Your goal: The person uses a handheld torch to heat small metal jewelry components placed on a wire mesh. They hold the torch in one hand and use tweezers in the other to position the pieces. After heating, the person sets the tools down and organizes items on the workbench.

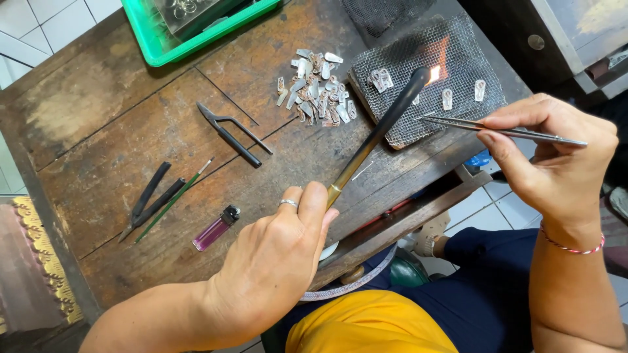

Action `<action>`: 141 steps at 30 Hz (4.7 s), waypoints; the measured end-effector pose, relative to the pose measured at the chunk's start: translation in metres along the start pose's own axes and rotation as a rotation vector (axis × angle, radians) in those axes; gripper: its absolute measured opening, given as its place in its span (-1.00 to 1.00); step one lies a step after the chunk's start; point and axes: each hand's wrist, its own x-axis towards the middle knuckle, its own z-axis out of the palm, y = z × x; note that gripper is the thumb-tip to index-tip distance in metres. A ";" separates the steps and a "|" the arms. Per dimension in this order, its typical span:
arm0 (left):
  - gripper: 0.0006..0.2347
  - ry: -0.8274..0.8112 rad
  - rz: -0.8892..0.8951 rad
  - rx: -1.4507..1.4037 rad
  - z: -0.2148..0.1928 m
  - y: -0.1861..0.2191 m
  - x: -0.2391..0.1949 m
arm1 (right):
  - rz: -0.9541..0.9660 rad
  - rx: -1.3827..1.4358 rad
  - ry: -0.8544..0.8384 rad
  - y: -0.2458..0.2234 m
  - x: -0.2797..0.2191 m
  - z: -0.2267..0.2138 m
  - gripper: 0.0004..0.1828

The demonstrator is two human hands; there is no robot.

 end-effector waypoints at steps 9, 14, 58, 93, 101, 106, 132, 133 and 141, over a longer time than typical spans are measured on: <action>-0.81 -0.009 0.006 0.003 -0.002 0.000 -0.001 | -0.012 -0.045 -0.080 -0.010 0.013 -0.007 -0.90; -0.80 0.006 0.004 0.031 0.000 0.000 0.000 | -0.152 -0.122 -0.159 -0.032 0.019 -0.012 -0.94; -0.72 -0.042 -0.157 0.077 0.039 -0.042 -0.001 | 0.154 0.480 0.944 0.052 -0.041 0.125 -0.88; -0.72 0.013 -0.166 0.115 0.033 -0.033 0.001 | 0.189 0.476 1.034 0.055 -0.054 0.123 -0.86; -0.77 -0.093 -0.012 0.040 0.002 -0.016 0.003 | 0.140 0.380 1.018 0.051 -0.049 0.119 -0.83; -0.79 -0.127 0.032 -0.010 0.004 -0.014 0.004 | 0.101 0.370 0.999 0.049 -0.048 0.117 -0.81; -0.79 -0.052 0.026 -0.036 -0.005 -0.014 0.005 | 0.144 0.271 0.918 0.043 -0.040 0.108 -0.82; -0.79 -0.051 0.025 -0.036 -0.005 -0.014 0.005 | 0.143 0.271 0.918 0.044 -0.040 0.108 -0.82; -0.80 -0.103 0.054 -0.002 -0.003 -0.012 0.003 | 0.138 0.442 0.958 0.053 -0.044 0.107 -0.76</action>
